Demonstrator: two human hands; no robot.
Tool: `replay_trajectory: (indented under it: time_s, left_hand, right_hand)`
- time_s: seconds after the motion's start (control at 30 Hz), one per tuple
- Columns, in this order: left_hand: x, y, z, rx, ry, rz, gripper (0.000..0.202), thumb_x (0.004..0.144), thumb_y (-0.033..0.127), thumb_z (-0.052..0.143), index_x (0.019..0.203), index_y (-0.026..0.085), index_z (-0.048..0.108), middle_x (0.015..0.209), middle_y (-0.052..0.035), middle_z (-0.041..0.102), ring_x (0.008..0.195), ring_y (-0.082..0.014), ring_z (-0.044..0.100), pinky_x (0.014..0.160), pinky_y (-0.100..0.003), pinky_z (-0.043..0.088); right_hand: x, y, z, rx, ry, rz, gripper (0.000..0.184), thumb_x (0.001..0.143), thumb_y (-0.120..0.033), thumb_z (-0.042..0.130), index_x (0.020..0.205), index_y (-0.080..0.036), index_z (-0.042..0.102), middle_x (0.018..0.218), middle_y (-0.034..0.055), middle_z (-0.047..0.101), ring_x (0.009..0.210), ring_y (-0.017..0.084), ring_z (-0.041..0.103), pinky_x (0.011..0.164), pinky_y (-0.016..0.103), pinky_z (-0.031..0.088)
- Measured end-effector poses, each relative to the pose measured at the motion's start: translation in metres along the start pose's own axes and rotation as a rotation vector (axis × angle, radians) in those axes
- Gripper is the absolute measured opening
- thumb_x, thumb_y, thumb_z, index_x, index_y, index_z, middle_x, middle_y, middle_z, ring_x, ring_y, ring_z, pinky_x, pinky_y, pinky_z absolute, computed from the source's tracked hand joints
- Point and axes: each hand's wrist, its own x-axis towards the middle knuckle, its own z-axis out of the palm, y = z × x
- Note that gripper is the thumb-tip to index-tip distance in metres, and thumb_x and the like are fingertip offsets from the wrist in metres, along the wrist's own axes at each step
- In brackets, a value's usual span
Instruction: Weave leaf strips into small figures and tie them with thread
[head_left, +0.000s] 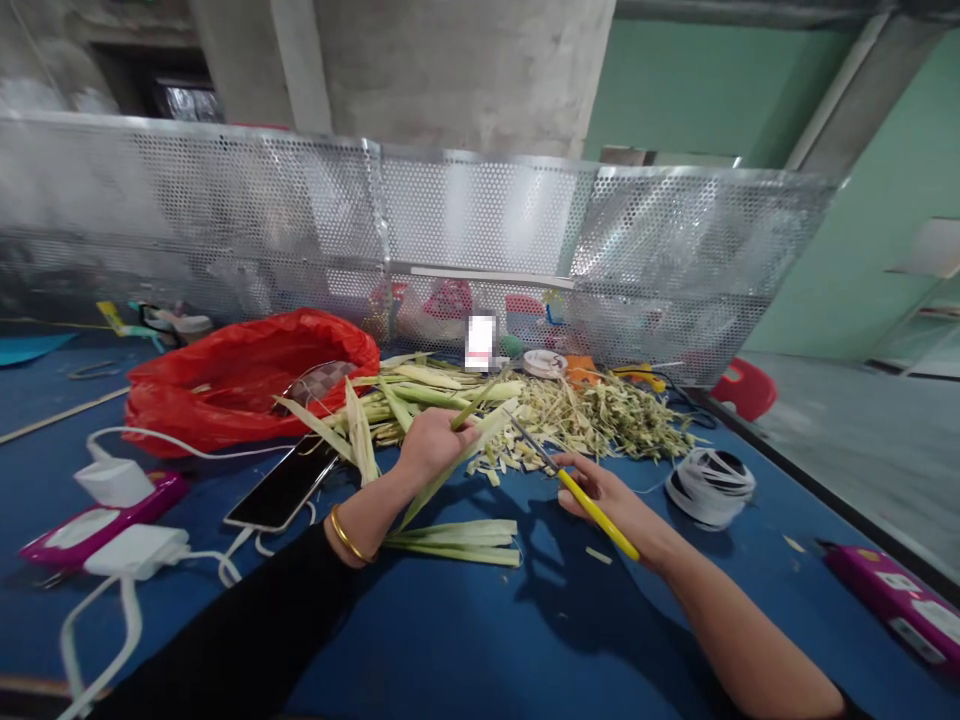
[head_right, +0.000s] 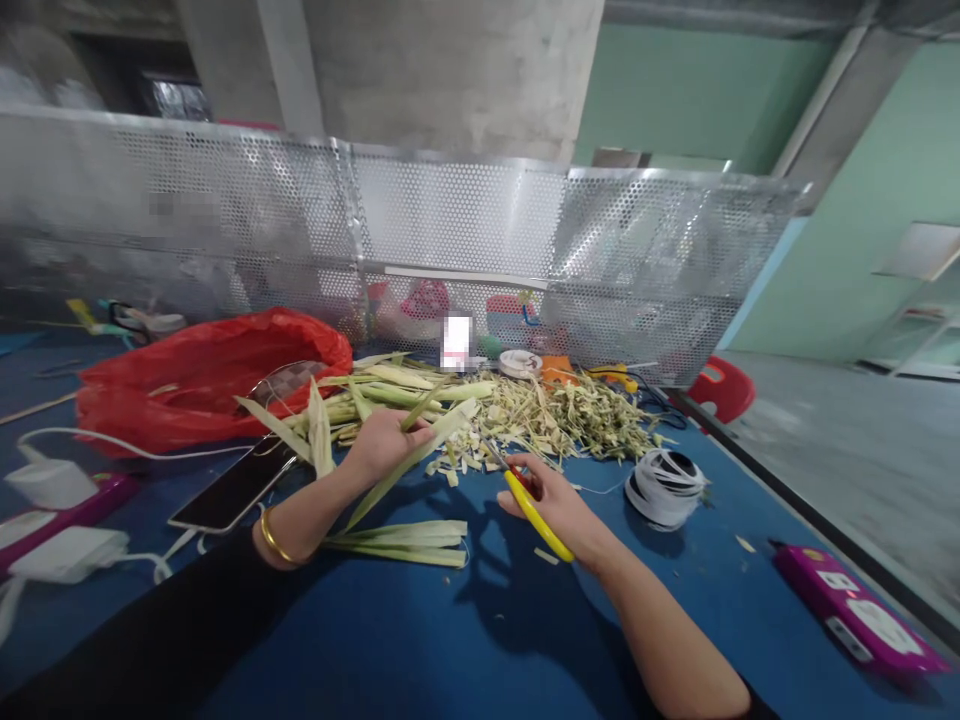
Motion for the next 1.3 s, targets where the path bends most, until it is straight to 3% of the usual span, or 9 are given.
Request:
replay_trajectory:
  time_s: [0.33, 0.67, 0.83, 0.9, 1.0, 1.13, 1.23, 1.3]
  left_hand:
    - [-0.001, -0.003, 0.014, -0.080, -0.073, 0.001, 0.020, 0.067, 0.035, 0.063, 0.062, 0.020, 0.074, 0.053, 0.0012, 0.062, 0.055, -0.0156, 0.055, 0.055, -0.025, 0.036]
    - [0.000, -0.002, 0.011, -0.131, -0.081, -0.029, 0.020, 0.065, 0.037, 0.065, 0.061, 0.020, 0.074, 0.053, 0.0015, 0.061, 0.057, -0.0162, 0.055, 0.056, -0.025, 0.036]
    - [-0.001, 0.002, 0.005, -0.188, -0.078, -0.044, 0.018, 0.063, 0.036, 0.066, 0.062, 0.019, 0.073, 0.054, 0.0009, 0.062, 0.058, -0.0161, 0.054, 0.057, -0.026, 0.036]
    - [-0.001, 0.003, 0.002, -0.208, -0.063, -0.048, 0.019, 0.063, 0.036, 0.066, 0.064, 0.018, 0.073, 0.058, 0.0000, 0.064, 0.058, -0.0153, 0.053, 0.058, -0.026, 0.037]
    - [-0.001, 0.005, -0.002, -0.324, -0.052, -0.073, 0.022, 0.066, 0.037, 0.065, 0.068, 0.016, 0.074, 0.058, -0.0005, 0.062, 0.054, -0.0127, 0.050, 0.055, -0.025, 0.036]
    - [-0.003, 0.014, -0.009, -0.697, -0.004, -0.181, 0.020, 0.059, 0.034, 0.074, 0.066, 0.016, 0.072, 0.055, -0.0004, 0.060, 0.055, -0.0113, 0.050, 0.053, -0.023, 0.037]
    - [-0.009, 0.025, -0.014, -0.880, 0.019, -0.262, 0.020, 0.053, 0.031, 0.079, 0.065, 0.016, 0.071, 0.059, -0.0014, 0.062, 0.058, -0.0116, 0.054, 0.054, -0.023, 0.040]
    - [-0.014, 0.033, -0.014, -0.931, 0.024, -0.264, 0.020, 0.054, 0.031, 0.079, 0.063, 0.017, 0.070, 0.056, -0.0005, 0.060, 0.054, -0.0102, 0.052, 0.051, -0.022, 0.039]
  right_hand:
    - [0.002, 0.000, 0.003, -0.018, 0.022, 0.014, 0.060, 0.062, -0.061, 0.069, 0.101, -0.019, 0.054, 0.059, -0.0074, 0.039, 0.051, 0.008, 0.032, 0.048, 0.023, 0.024]
    - [0.001, -0.002, 0.003, -0.110, 0.045, -0.066, 0.048, 0.064, -0.053, 0.070, 0.092, -0.015, 0.061, 0.052, -0.0076, 0.038, 0.048, 0.007, 0.027, 0.045, 0.022, 0.020]
    - [0.005, 0.005, -0.001, -0.206, 0.134, -0.081, 0.054, 0.067, -0.056, 0.066, 0.101, -0.015, 0.061, 0.051, -0.0063, 0.042, 0.046, 0.010, 0.036, 0.045, 0.023, 0.027]
    - [0.008, 0.008, -0.006, -0.335, 0.256, -0.114, 0.052, 0.071, -0.057, 0.062, 0.104, -0.017, 0.061, 0.057, -0.0027, 0.051, 0.051, 0.013, 0.046, 0.049, 0.025, 0.033]
    - [0.010, 0.013, -0.013, -0.773, 0.406, -0.094, 0.042, 0.077, -0.051, 0.058, 0.107, -0.022, 0.063, 0.074, 0.0035, 0.065, 0.066, 0.020, 0.059, 0.056, 0.027, 0.036]
    - [0.008, 0.017, -0.018, -1.231, 0.355, 0.012, 0.033, 0.081, -0.035, 0.055, 0.111, -0.025, 0.062, 0.086, 0.0073, 0.069, 0.072, 0.024, 0.064, 0.056, 0.028, 0.036]
    - [0.006, 0.011, -0.014, -1.294, 0.316, -0.002, 0.026, 0.080, -0.028, 0.056, 0.102, -0.020, 0.065, 0.088, 0.0118, 0.067, 0.077, 0.026, 0.064, 0.060, 0.030, 0.039]
    - [0.007, -0.002, -0.007, -1.131, 0.329, -0.110, 0.021, 0.081, -0.032, 0.057, 0.095, -0.018, 0.067, 0.092, 0.0132, 0.066, 0.084, 0.026, 0.063, 0.067, 0.032, 0.042]
